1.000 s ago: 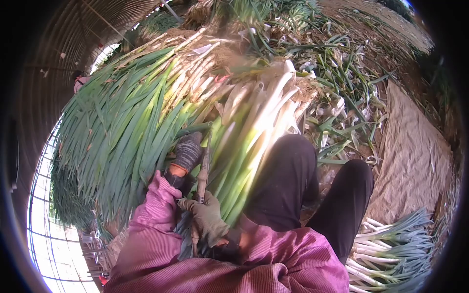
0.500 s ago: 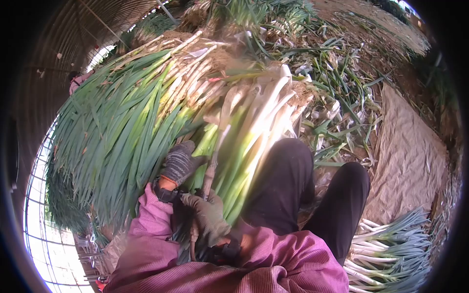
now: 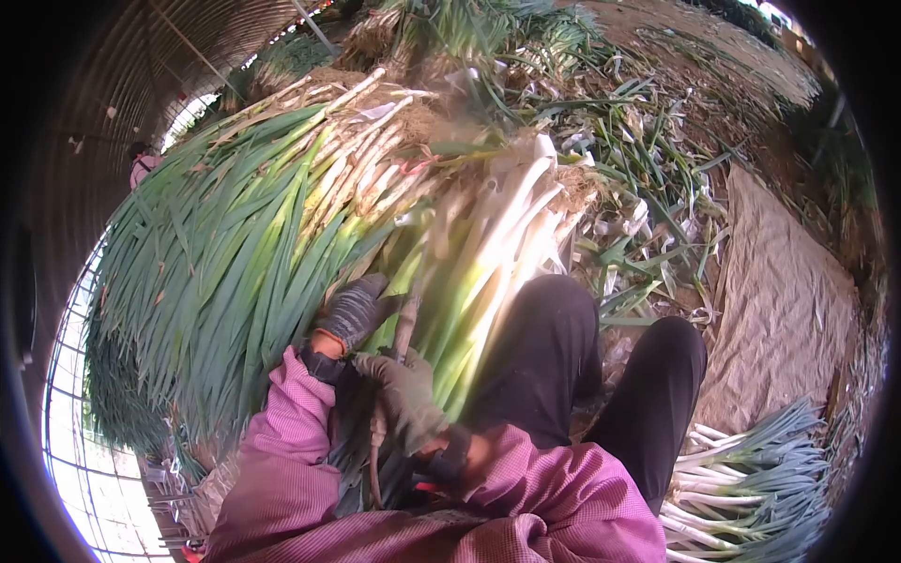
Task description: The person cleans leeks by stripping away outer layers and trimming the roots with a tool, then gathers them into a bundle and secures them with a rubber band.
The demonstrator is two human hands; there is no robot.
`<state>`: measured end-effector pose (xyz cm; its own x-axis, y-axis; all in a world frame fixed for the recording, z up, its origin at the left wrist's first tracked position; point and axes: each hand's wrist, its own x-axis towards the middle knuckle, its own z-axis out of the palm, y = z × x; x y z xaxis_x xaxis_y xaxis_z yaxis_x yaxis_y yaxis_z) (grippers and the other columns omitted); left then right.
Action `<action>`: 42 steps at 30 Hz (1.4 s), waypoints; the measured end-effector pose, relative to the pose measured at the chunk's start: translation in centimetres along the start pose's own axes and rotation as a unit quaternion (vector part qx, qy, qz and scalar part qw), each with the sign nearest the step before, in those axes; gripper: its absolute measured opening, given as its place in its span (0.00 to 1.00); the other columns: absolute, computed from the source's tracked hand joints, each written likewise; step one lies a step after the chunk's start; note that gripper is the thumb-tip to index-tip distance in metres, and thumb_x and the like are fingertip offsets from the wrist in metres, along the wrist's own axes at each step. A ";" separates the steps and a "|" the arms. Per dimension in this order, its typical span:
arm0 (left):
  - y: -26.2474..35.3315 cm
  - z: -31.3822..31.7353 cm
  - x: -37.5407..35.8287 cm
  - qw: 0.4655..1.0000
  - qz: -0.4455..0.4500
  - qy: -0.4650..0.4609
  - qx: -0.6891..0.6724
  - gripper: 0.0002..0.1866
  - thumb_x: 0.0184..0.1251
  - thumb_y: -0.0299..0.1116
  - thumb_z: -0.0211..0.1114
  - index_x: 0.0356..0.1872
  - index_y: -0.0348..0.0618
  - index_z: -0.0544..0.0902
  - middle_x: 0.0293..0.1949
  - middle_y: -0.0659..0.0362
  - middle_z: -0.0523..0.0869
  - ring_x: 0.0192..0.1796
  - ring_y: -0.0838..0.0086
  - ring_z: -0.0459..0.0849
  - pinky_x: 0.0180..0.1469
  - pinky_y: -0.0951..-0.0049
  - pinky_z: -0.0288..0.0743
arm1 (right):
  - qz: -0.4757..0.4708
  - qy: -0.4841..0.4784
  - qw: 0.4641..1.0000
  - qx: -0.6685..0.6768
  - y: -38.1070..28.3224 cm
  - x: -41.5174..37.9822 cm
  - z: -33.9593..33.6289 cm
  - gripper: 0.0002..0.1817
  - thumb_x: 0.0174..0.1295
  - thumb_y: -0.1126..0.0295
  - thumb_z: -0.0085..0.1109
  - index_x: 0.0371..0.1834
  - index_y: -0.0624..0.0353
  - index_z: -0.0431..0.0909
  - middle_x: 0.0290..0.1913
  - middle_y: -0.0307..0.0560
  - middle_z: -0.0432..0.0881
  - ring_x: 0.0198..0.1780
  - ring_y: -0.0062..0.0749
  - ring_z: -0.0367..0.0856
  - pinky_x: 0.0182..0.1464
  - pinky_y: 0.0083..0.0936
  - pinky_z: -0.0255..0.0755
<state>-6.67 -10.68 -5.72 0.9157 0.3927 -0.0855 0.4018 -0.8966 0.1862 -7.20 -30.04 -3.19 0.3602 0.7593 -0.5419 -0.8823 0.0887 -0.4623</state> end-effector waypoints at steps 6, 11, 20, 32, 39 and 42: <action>-0.3 1.9 4.4 0.998 0.028 -0.058 0.026 0.21 0.63 0.46 0.63 0.46 0.36 0.79 0.42 0.40 0.82 0.45 0.47 0.81 0.46 0.55 0.75 | -0.075 0.047 0.996 0.010 -1.7 3.1 -0.4 0.11 0.55 0.69 0.65 0.37 0.63 0.76 0.23 0.39 0.76 0.16 0.24 0.71 0.15 0.22 0.65; -4.5 1.3 5.9 0.986 0.066 0.068 -0.139 0.22 0.60 0.45 0.66 0.43 0.33 0.80 0.35 0.41 0.83 0.37 0.55 0.83 0.40 0.61 0.76 | -0.073 0.038 0.997 0.007 -0.8 4.6 -2.6 0.14 0.54 0.69 0.66 0.39 0.64 0.77 0.25 0.39 0.77 0.22 0.24 0.73 0.24 0.22 0.68; -4.0 -2.2 -1.0 0.980 0.020 0.194 -0.041 0.21 0.57 0.43 0.68 0.37 0.30 0.81 0.27 0.41 0.81 0.31 0.50 0.81 0.36 0.58 0.73 | -0.105 -0.004 0.991 -0.084 0.9 4.0 -1.9 0.14 0.50 0.74 0.72 0.37 0.62 0.76 0.30 0.39 0.78 0.30 0.23 0.73 0.33 0.22 0.68; -1.5 -0.6 -2.7 0.979 -0.103 0.126 -0.120 0.22 0.60 0.43 0.64 0.45 0.32 0.80 0.39 0.36 0.82 0.44 0.45 0.81 0.47 0.55 0.73 | -0.020 -0.056 0.997 -0.053 3.9 -0.4 -0.7 0.24 0.51 0.80 0.68 0.53 0.68 0.75 0.38 0.45 0.84 0.37 0.27 0.82 0.41 0.22 0.76; -1.7 2.3 -4.0 0.992 -0.036 0.120 0.010 0.21 0.58 0.40 0.67 0.50 0.38 0.79 0.41 0.41 0.82 0.45 0.47 0.81 0.48 0.55 0.75 | -0.048 -0.004 0.997 -0.056 -0.8 2.6 -0.1 0.12 0.52 0.80 0.65 0.40 0.65 0.79 0.33 0.43 0.82 0.32 0.26 0.80 0.35 0.23 0.75; -3.1 4.8 -3.9 0.986 -0.011 0.164 0.042 0.18 0.57 0.37 0.66 0.47 0.41 0.79 0.41 0.46 0.84 0.44 0.50 0.83 0.46 0.58 0.77 | -0.103 -0.001 0.995 -0.021 -1.6 4.2 0.0 0.13 0.53 0.81 0.63 0.43 0.67 0.79 0.34 0.44 0.82 0.33 0.28 0.80 0.36 0.23 0.76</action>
<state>-11.54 -10.45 -10.64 0.8646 0.4442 0.2349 0.4320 -0.8958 0.1041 -4.31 -26.96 -4.75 0.5308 0.7294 -0.4316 -0.7769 0.2153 -0.5916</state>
